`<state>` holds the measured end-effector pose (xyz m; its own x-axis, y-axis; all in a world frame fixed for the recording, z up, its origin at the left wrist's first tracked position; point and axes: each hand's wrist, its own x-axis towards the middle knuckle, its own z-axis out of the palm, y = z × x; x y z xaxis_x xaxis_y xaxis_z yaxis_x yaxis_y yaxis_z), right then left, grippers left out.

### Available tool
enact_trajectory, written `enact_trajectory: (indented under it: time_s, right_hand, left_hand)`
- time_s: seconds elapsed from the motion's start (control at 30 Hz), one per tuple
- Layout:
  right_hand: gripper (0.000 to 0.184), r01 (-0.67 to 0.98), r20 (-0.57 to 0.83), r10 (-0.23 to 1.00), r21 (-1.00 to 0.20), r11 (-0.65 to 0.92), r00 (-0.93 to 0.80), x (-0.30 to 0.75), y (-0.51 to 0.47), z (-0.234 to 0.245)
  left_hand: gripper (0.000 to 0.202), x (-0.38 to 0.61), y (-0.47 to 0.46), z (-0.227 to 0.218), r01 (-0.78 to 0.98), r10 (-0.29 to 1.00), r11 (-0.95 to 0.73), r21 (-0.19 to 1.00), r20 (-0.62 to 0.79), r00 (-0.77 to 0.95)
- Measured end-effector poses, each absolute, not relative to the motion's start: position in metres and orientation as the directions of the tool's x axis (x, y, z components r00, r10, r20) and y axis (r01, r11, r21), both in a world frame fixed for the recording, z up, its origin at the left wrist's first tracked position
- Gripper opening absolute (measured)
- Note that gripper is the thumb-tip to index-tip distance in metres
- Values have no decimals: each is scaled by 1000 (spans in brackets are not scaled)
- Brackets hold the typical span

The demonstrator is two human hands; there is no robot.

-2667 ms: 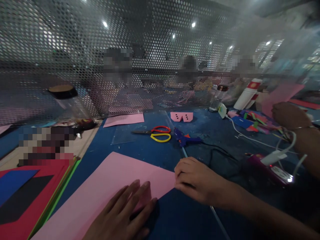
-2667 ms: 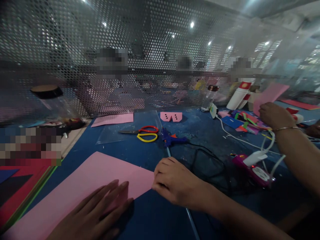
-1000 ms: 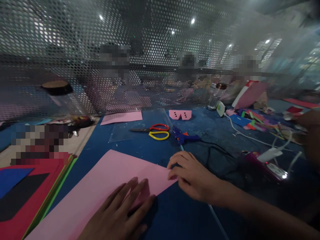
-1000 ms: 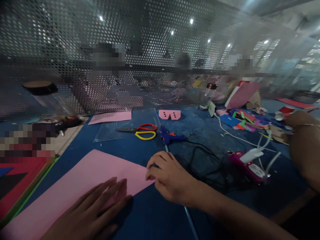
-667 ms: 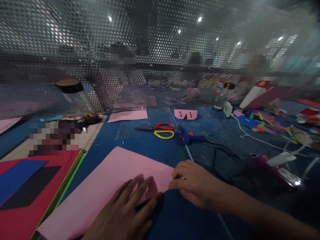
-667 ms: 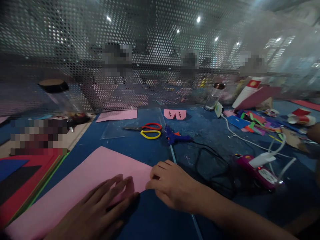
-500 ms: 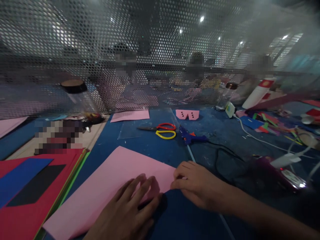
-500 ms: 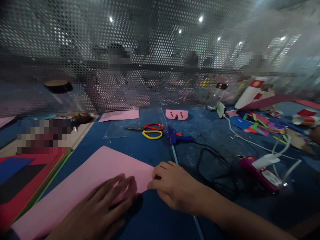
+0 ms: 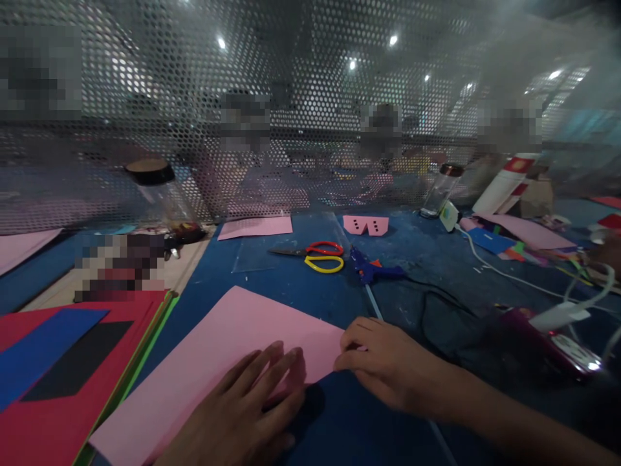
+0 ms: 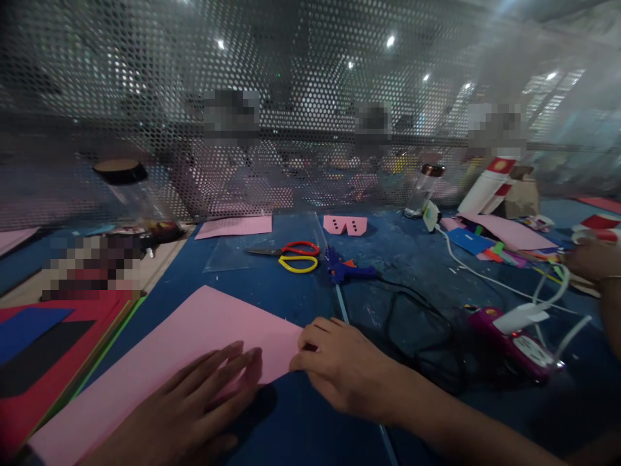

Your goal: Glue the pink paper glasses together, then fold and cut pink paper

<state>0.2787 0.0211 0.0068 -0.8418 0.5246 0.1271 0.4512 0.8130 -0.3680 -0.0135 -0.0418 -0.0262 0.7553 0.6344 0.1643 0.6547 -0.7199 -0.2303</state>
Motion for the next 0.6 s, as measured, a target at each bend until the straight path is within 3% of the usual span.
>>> enact_trajectory:
  time_s: [0.6]
  right_hand:
    - [26,438,124,528,-417,796,-840,280,21,7]
  left_hand:
    - [54,-41,-42,-29,585,526,-770,-256,264,808]
